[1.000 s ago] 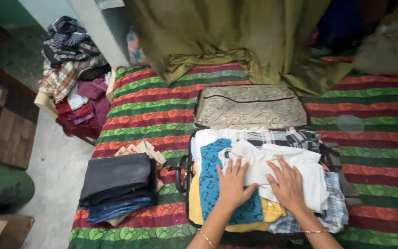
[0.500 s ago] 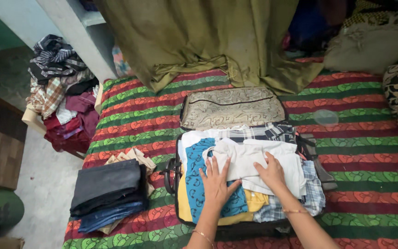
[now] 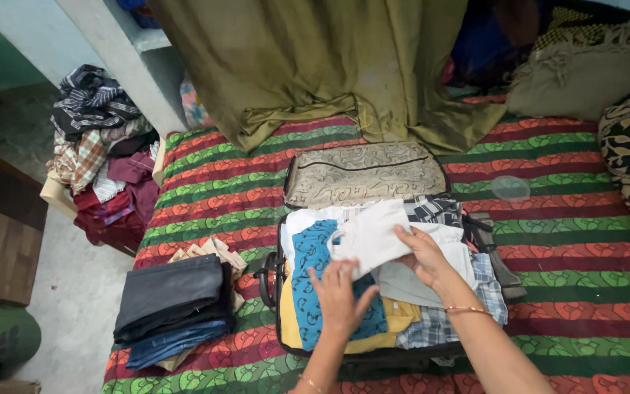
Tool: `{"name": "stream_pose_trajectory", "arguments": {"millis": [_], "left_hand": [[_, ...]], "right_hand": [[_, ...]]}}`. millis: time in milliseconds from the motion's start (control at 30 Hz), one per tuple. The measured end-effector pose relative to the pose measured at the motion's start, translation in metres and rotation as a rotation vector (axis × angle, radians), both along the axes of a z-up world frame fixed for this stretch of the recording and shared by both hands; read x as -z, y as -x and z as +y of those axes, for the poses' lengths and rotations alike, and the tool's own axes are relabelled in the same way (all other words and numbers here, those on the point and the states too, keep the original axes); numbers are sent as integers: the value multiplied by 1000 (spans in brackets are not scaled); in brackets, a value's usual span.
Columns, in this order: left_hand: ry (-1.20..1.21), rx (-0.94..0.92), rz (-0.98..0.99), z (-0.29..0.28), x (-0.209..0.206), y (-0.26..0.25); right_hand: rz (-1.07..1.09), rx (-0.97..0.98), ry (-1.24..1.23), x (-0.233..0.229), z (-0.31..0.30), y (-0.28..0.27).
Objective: The person unzips a brown suitcase, opens it, and removes various folded garments including shirts and patterned items, placing them on a bed.
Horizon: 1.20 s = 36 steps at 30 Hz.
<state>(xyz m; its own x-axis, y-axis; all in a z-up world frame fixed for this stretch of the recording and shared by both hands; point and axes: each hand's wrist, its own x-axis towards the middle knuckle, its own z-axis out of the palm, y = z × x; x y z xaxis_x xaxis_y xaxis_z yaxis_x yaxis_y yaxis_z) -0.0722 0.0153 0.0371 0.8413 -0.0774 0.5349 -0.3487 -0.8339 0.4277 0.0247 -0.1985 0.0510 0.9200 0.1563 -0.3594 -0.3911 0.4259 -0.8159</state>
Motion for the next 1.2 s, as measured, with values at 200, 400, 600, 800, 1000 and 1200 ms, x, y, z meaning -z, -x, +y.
{"name": "stream_pose_trajectory", "arguments": {"millis": [200,400,600,800,1000,1200], "left_hand": [[374,381,179,-54,8,46],[1440,366,1060,-114,33,9],[2100,330,1089,-106,60,-21],[2488,222,879,-69,54,-13],[2419,372,772,-73,61,-11],[2212,294,847,-76,153,-18]], "right_hand": [[-162,18,169,-44,13,4],[-202,-1,128,-86,18,26],[-217,93,-82,-44,-50,47],[215,90,212,73,-114,49],[-770,294,1396,50,-61,66],[-988,-228,1394,36,3,76]]}}
